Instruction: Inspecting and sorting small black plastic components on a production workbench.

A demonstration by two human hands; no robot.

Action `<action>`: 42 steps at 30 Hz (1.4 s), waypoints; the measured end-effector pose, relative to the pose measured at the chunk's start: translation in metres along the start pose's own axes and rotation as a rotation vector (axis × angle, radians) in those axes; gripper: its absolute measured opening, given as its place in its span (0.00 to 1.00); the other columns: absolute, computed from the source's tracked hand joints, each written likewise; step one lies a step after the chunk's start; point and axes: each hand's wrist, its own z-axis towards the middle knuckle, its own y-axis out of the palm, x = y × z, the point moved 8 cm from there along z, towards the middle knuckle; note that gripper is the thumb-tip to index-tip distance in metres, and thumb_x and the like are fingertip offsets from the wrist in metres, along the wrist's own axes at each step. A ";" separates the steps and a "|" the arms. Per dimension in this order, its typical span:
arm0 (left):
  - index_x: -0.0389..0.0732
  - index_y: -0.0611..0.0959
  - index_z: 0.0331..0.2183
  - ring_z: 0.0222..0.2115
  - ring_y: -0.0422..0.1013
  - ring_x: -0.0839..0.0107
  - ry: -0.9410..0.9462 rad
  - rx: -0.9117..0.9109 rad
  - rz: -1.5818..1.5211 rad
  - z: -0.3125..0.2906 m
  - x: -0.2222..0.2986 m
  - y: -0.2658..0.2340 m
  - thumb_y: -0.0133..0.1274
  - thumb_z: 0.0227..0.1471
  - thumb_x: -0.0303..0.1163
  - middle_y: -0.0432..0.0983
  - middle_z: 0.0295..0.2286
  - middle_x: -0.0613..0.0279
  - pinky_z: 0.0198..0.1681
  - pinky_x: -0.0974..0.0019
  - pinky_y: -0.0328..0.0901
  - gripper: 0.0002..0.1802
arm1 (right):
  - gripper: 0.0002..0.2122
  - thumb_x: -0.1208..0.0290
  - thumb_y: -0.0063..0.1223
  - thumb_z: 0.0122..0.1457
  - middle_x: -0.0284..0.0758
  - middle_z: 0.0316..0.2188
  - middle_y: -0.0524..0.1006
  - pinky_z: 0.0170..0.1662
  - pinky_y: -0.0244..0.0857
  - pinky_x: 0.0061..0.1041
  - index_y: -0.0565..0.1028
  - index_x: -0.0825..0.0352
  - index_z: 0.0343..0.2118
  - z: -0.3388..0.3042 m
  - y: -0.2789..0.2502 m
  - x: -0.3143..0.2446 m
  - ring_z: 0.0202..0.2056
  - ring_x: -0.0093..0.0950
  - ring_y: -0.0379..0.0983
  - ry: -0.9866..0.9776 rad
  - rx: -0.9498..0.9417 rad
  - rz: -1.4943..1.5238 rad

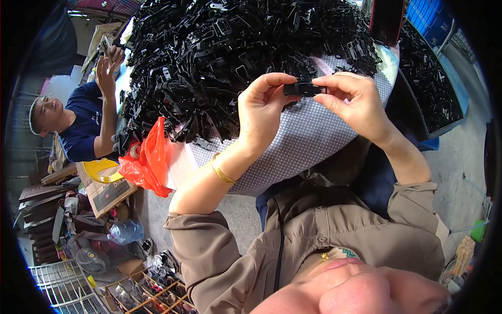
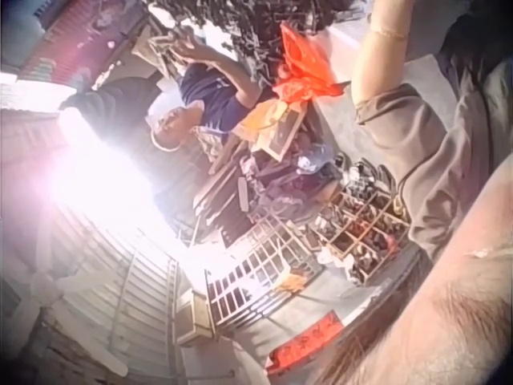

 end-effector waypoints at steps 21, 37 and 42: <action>0.29 0.64 0.51 0.35 0.73 0.69 -0.330 -0.229 -0.224 -0.003 -0.003 0.015 0.50 0.53 0.27 0.73 0.36 0.53 0.41 0.69 0.70 0.25 | 0.12 0.74 0.59 0.47 0.31 0.27 0.70 0.29 0.61 0.16 0.77 0.64 0.38 0.025 0.003 -0.001 0.30 0.21 0.66 -0.248 -0.145 0.066; 0.29 0.65 0.49 0.42 0.70 0.55 -0.475 -0.077 -0.443 -0.003 -0.020 0.007 0.37 0.57 0.28 0.70 0.40 0.44 0.48 0.61 0.66 0.19 | 0.07 0.77 0.52 0.53 0.36 0.37 0.75 0.45 0.66 0.23 0.70 0.68 0.35 0.094 -0.019 0.015 0.39 0.26 0.74 -0.293 0.028 -0.388; 0.29 0.61 0.52 0.43 0.70 0.63 -0.364 -0.059 -0.327 0.000 -0.016 0.006 0.37 0.58 0.26 0.67 0.44 0.48 0.48 0.66 0.66 0.21 | 0.12 0.76 0.46 0.57 0.33 0.33 0.74 0.34 0.64 0.14 0.65 0.68 0.44 0.046 -0.012 0.012 0.31 0.16 0.69 -0.048 -0.171 0.029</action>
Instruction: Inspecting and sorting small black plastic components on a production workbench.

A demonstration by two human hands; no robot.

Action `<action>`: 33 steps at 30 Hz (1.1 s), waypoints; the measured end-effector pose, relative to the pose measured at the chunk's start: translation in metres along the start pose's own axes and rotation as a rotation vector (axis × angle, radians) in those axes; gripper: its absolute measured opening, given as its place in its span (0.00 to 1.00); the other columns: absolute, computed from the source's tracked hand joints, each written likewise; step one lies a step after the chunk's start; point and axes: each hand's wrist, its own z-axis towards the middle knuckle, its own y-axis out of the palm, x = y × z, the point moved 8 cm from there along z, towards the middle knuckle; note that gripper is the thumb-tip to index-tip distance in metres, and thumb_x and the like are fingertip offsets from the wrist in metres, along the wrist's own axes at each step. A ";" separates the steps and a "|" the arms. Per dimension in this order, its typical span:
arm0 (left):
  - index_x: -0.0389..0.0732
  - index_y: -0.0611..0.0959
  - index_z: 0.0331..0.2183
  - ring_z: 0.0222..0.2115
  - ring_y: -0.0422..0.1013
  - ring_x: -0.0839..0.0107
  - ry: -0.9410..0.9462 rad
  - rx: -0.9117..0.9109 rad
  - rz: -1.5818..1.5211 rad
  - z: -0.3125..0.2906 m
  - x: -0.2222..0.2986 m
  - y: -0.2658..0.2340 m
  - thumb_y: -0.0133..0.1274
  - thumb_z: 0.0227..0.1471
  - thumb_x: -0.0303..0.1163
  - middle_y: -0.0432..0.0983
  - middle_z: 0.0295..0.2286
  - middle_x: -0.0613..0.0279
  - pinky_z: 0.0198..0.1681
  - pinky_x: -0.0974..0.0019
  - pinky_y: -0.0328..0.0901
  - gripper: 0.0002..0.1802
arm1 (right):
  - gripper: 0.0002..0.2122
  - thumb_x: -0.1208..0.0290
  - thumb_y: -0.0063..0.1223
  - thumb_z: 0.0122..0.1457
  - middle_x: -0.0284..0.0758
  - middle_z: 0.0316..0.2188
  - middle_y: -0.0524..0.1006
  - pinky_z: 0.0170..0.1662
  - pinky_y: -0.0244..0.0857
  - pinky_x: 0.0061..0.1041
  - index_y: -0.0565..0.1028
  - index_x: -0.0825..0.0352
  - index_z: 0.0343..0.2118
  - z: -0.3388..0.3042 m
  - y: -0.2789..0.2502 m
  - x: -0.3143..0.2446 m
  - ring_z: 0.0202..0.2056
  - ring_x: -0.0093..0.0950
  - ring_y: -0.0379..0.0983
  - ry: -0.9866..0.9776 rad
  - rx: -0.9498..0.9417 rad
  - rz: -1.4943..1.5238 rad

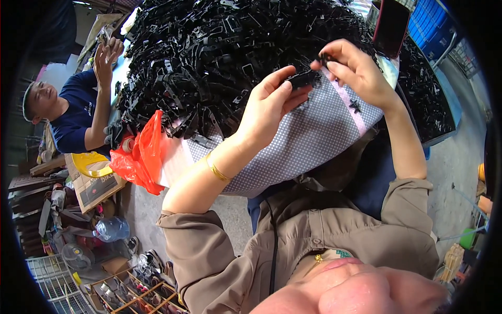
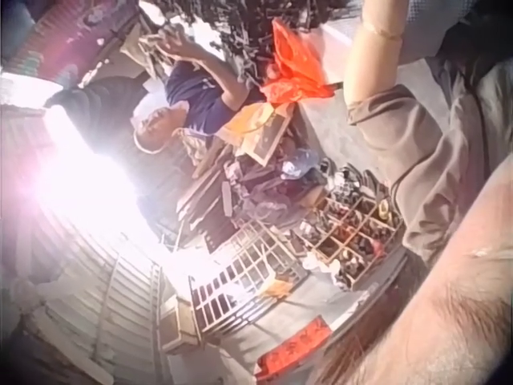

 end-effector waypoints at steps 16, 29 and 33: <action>0.33 0.62 0.53 0.43 0.69 0.65 -0.033 -0.022 0.209 -0.009 -0.009 0.010 0.37 0.59 0.27 0.70 0.42 0.51 0.50 0.64 0.65 0.20 | 0.07 0.74 0.53 0.55 0.32 0.22 0.73 0.25 0.63 0.15 0.70 0.71 0.32 -0.025 0.026 -0.012 0.22 0.17 0.69 -0.043 0.105 -0.067; 0.32 0.65 0.52 0.37 0.71 0.74 0.155 -0.039 0.574 -0.011 0.002 0.010 0.48 0.53 0.24 0.72 0.40 0.54 0.42 0.72 0.67 0.24 | 0.12 0.68 0.54 0.54 0.31 0.19 0.72 0.23 0.61 0.16 0.69 0.70 0.37 -0.028 0.030 -0.017 0.21 0.16 0.69 0.057 0.193 -0.483; 0.31 0.65 0.51 0.35 0.70 0.77 0.213 -0.078 0.443 -0.016 0.010 0.020 0.52 0.51 0.24 0.72 0.39 0.56 0.40 0.76 0.66 0.26 | 0.15 0.65 0.57 0.53 0.29 0.18 0.72 0.22 0.59 0.16 0.70 0.70 0.36 -0.031 0.019 -0.016 0.20 0.14 0.67 -0.002 0.201 -0.745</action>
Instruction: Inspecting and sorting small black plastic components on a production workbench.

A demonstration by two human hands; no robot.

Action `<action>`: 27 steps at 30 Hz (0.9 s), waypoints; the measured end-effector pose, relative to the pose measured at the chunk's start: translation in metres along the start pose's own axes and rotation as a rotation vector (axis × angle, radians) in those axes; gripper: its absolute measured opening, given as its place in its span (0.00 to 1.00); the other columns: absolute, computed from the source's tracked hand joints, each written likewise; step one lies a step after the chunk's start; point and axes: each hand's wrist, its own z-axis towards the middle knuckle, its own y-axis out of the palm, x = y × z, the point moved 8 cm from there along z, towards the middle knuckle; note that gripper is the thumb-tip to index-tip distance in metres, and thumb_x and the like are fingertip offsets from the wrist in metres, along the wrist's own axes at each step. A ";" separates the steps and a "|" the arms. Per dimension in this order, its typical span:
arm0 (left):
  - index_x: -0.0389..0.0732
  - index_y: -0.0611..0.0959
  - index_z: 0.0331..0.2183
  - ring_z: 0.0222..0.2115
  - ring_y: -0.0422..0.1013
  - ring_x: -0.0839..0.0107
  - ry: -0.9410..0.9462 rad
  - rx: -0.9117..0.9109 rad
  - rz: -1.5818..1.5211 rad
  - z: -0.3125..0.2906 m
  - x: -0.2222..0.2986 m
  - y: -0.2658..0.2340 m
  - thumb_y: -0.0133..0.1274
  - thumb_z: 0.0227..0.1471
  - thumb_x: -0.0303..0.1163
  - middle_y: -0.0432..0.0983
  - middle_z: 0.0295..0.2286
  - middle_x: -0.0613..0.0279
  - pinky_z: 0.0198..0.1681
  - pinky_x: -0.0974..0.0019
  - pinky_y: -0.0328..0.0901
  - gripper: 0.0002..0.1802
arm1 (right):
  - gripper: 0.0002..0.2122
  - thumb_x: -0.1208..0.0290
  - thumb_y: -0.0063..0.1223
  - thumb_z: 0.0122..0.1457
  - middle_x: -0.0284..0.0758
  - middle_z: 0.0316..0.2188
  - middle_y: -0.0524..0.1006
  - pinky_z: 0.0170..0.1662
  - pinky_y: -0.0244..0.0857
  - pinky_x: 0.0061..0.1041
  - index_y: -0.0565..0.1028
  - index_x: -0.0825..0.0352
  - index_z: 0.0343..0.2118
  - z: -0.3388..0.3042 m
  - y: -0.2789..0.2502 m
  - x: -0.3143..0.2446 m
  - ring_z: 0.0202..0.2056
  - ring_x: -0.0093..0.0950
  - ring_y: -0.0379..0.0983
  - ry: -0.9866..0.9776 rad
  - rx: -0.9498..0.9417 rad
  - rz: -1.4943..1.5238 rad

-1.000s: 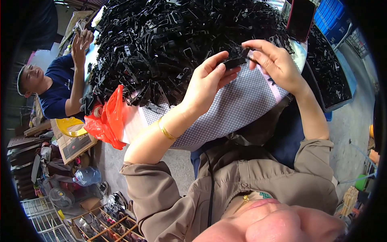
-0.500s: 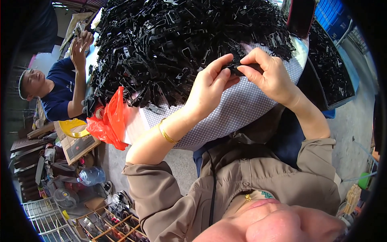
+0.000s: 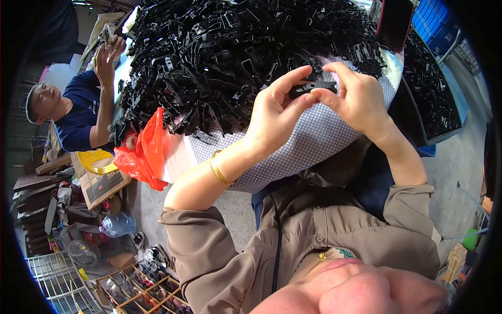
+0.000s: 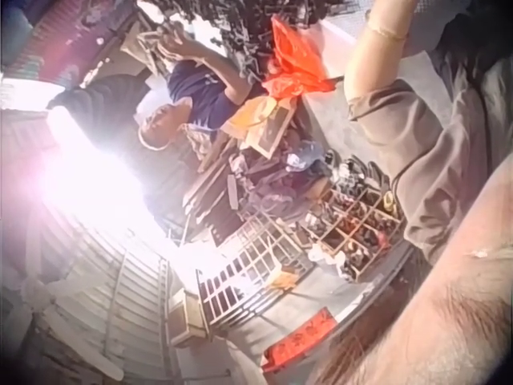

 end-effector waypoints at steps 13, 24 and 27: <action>0.35 0.66 0.52 0.40 0.69 0.72 0.005 -0.239 0.107 -0.001 0.016 0.010 0.51 0.51 0.25 0.71 0.42 0.56 0.42 0.71 0.67 0.26 | 0.10 0.69 0.61 0.48 0.32 0.16 0.73 0.22 0.61 0.15 0.74 0.71 0.23 -0.018 0.012 0.014 0.19 0.17 0.68 0.336 -0.590 0.871; 0.39 0.80 0.34 0.37 0.66 0.60 0.355 -0.037 1.494 0.019 0.044 -0.051 0.51 0.34 0.19 0.71 0.32 0.58 0.41 0.62 0.65 0.18 | 0.08 0.73 0.58 0.46 0.39 0.25 0.77 0.30 0.66 0.22 0.76 0.73 0.26 -0.002 -0.012 0.043 0.26 0.28 0.74 0.022 -0.441 0.512; 0.38 0.80 0.30 0.33 0.67 0.61 0.387 -0.003 1.445 0.016 0.056 -0.048 0.51 0.38 0.19 0.70 0.27 0.58 0.37 0.63 0.65 0.11 | 0.06 0.75 0.55 0.49 0.38 0.25 0.76 0.30 0.66 0.21 0.76 0.72 0.28 0.013 -0.024 0.059 0.26 0.29 0.73 -0.023 0.060 0.239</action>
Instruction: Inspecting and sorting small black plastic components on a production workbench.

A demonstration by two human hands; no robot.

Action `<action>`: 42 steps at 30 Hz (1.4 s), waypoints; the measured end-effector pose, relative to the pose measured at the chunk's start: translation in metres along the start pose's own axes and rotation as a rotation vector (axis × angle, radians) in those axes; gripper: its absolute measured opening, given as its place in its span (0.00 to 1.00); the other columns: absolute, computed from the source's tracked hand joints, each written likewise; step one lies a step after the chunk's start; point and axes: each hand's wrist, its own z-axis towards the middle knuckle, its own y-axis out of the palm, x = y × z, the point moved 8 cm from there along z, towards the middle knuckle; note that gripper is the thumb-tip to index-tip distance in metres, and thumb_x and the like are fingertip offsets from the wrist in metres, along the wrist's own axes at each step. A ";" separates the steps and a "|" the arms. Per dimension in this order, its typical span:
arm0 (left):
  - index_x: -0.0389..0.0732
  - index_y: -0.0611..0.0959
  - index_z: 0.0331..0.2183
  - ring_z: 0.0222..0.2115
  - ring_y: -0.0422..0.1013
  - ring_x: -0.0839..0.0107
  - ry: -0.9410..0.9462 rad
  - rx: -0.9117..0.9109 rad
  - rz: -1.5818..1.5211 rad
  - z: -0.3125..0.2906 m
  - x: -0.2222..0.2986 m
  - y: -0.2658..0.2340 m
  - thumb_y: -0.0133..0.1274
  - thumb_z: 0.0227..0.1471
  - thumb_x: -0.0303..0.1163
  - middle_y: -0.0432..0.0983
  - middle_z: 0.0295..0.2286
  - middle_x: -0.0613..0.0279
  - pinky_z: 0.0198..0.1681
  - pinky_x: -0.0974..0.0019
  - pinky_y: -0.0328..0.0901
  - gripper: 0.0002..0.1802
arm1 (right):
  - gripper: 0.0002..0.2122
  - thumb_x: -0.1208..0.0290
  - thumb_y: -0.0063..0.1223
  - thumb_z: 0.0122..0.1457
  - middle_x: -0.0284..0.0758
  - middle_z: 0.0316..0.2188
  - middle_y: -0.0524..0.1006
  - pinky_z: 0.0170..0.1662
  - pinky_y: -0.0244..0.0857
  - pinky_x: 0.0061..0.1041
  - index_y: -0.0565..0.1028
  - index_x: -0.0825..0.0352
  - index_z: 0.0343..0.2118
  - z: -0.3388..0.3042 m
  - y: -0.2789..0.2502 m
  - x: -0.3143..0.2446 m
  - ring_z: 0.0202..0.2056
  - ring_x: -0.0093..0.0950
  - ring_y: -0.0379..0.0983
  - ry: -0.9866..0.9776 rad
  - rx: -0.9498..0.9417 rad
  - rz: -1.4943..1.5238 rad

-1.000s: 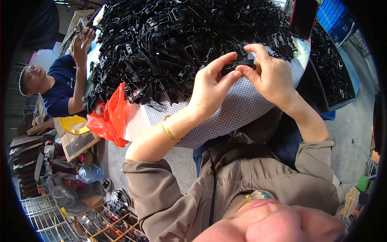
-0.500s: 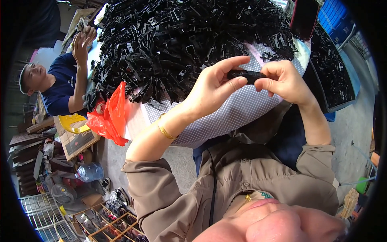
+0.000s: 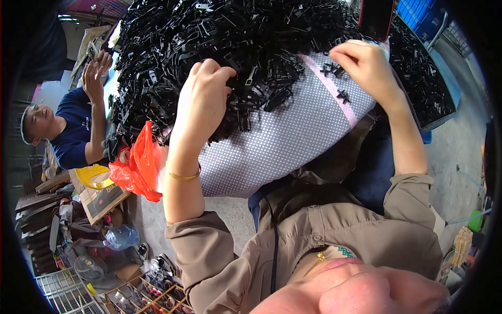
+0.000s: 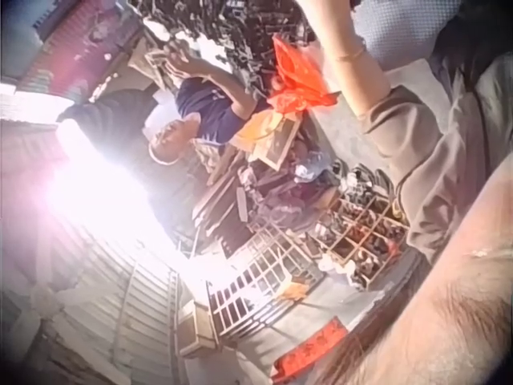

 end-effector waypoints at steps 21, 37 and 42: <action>0.37 0.76 0.32 0.33 0.69 0.60 -0.138 -0.116 -0.158 -0.007 -0.010 0.007 0.59 0.36 0.23 0.71 0.30 0.58 0.37 0.66 0.65 0.15 | 0.12 0.74 0.53 0.46 0.35 0.25 0.74 0.34 0.67 0.26 0.74 0.64 0.36 0.013 0.058 -0.011 0.28 0.31 0.71 -0.091 -0.127 -0.068; 0.33 0.72 0.41 0.16 0.61 0.82 -0.654 -0.221 -1.473 -0.019 0.029 0.060 0.41 0.59 0.33 0.63 0.18 0.69 0.19 0.79 0.56 0.14 | 0.11 0.77 0.54 0.50 0.37 0.30 0.75 0.33 0.69 0.21 0.75 0.67 0.39 0.003 0.048 -0.010 0.29 0.30 0.74 -0.223 -0.009 -0.027; 0.32 0.72 0.41 0.23 0.70 0.76 -0.706 -0.178 -1.679 -0.021 0.027 0.075 0.44 0.56 0.29 0.70 0.26 0.62 0.28 0.73 0.68 0.13 | 0.06 0.80 0.52 0.50 0.37 0.39 0.75 0.37 0.68 0.18 0.73 0.71 0.32 0.005 0.041 -0.002 0.33 0.23 0.74 -0.019 -0.048 0.200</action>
